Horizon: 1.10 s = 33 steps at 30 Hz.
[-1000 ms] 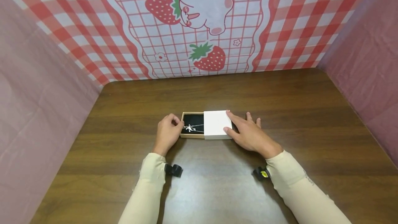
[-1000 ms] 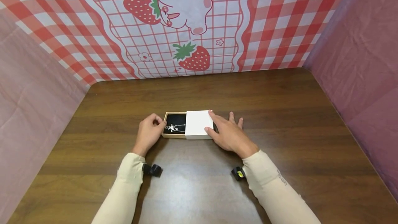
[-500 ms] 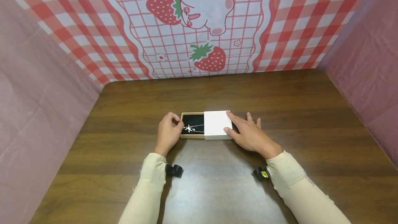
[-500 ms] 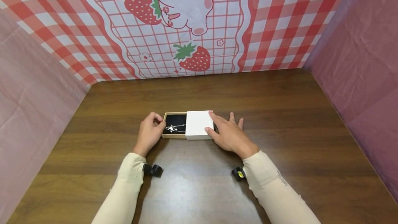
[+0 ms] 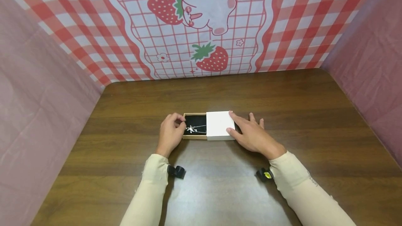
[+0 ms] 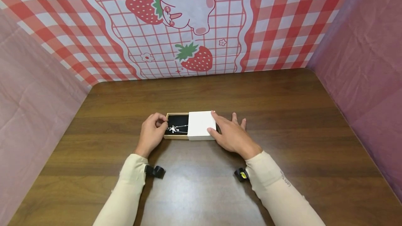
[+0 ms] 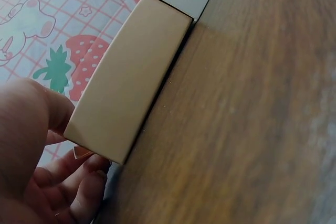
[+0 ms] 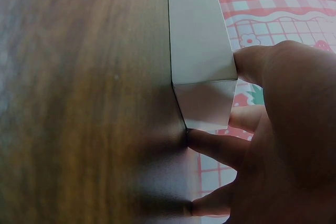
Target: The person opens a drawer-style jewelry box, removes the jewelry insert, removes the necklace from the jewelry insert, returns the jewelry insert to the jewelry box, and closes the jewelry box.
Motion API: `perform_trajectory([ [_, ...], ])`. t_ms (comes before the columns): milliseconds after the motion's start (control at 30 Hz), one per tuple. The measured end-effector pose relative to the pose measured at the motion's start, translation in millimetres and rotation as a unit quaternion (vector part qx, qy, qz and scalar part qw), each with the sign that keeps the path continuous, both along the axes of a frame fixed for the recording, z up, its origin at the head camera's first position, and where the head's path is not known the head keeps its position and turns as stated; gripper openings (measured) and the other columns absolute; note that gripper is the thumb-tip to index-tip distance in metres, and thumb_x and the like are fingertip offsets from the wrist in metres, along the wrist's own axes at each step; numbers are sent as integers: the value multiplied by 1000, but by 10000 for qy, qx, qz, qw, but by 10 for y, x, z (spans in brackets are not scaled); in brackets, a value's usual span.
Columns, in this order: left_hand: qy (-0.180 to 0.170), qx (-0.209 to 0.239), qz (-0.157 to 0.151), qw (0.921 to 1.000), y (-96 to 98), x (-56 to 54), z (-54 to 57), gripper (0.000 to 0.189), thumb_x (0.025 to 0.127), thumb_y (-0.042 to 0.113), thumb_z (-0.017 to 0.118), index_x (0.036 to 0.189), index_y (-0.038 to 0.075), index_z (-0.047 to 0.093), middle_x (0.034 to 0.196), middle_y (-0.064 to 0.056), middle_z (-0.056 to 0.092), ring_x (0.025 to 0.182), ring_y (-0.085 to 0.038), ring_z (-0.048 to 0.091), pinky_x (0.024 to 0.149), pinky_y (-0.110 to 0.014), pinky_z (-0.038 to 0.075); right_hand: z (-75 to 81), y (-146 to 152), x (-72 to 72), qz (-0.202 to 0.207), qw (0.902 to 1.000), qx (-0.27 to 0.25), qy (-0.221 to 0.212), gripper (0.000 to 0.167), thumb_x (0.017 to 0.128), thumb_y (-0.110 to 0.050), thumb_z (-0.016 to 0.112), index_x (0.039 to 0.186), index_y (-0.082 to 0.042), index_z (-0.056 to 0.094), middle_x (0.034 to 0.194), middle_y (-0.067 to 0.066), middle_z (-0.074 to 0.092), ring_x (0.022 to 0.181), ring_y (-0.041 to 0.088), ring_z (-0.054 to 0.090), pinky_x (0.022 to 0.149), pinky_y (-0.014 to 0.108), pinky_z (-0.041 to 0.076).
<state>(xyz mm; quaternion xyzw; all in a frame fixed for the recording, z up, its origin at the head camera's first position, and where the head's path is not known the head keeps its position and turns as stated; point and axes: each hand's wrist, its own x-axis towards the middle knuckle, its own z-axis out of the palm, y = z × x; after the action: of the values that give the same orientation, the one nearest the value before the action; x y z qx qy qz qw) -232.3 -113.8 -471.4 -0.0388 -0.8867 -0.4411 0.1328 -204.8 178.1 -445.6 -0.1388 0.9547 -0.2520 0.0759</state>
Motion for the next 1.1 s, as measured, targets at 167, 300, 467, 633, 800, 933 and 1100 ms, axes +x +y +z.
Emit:
perform_trajectory([
  [167, -7, -67, 3, 10000, -1, 4, 1, 9, 85, 5, 67, 91, 9, 70, 91, -5, 62, 74, -18, 65, 71, -36, 51, -3, 6, -5, 1, 10000, -4, -4, 70, 102, -53, 48, 160, -23, 23, 158, 8, 35, 142, 61, 8, 102, 80, -1],
  [300, -16, -71, 24, 10000, -2, 2, -3, 9, 85, 5, 66, 91, 10, 71, 90, -4, 61, 74, -18, 64, 71, -36, 50, -8, 12, -5, -6, 10000, 5, -5, 71, 102, -54, 48, 160, -24, 23, 158, 9, 36, 142, 61, 8, 102, 80, -1],
  [467, -34, -77, 58, 9999, -9, -3, -8, 12, 84, 4, 65, 92, 10, 72, 90, -4, 61, 75, -18, 63, 72, -36, 49, -10, 11, -10, -14, 10000, 22, -1, 70, 102, -53, 48, 161, -24, 23, 157, 9, 36, 142, 61, 8, 102, 81, -1],
  [633, 45, -190, 32, 9998, -11, 3, -5, 16, 83, 5, 64, 95, 10, 74, 95, -6, 62, 85, -22, 61, 80, -39, 46, -3, 6, -9, 7, 10000, 6, 21, 70, 102, -53, 48, 160, -23, 23, 158, 8, 36, 141, 61, 9, 102, 81, -1],
  [800, 14, -482, -44, 9988, 2, 13, 4, 25, 82, 9, 64, 103, 11, 76, 113, -8, 62, 106, -27, 57, 92, -43, 44, 2, 5, -3, 8, 10000, -15, 30, 70, 102, -53, 49, 160, -23, 24, 158, 7, 36, 141, 61, 9, 102, 81, -1],
  [933, -149, -673, -154, 9975, 7, 18, 3, 33, 80, 12, 63, 111, 13, 75, 125, -8, 58, 120, -28, 51, 96, -46, 42, 4, 3, -1, -3, 10000, -2, -12, 70, 102, -53, 48, 160, -23, 23, 158, 8, 36, 142, 60, 8, 103, 80, -1],
  [1100, -343, -889, -272, 9951, 13, 22, 9, 42, 80, 15, 63, 121, 16, 72, 133, -6, 55, 125, -26, 48, 96, -49, 42, 4, 5, 1, -7, 10000, 10, -11, 70, 102, -53, 48, 161, -23, 23, 157, 9, 36, 142, 60, 8, 103, 80, -2],
])
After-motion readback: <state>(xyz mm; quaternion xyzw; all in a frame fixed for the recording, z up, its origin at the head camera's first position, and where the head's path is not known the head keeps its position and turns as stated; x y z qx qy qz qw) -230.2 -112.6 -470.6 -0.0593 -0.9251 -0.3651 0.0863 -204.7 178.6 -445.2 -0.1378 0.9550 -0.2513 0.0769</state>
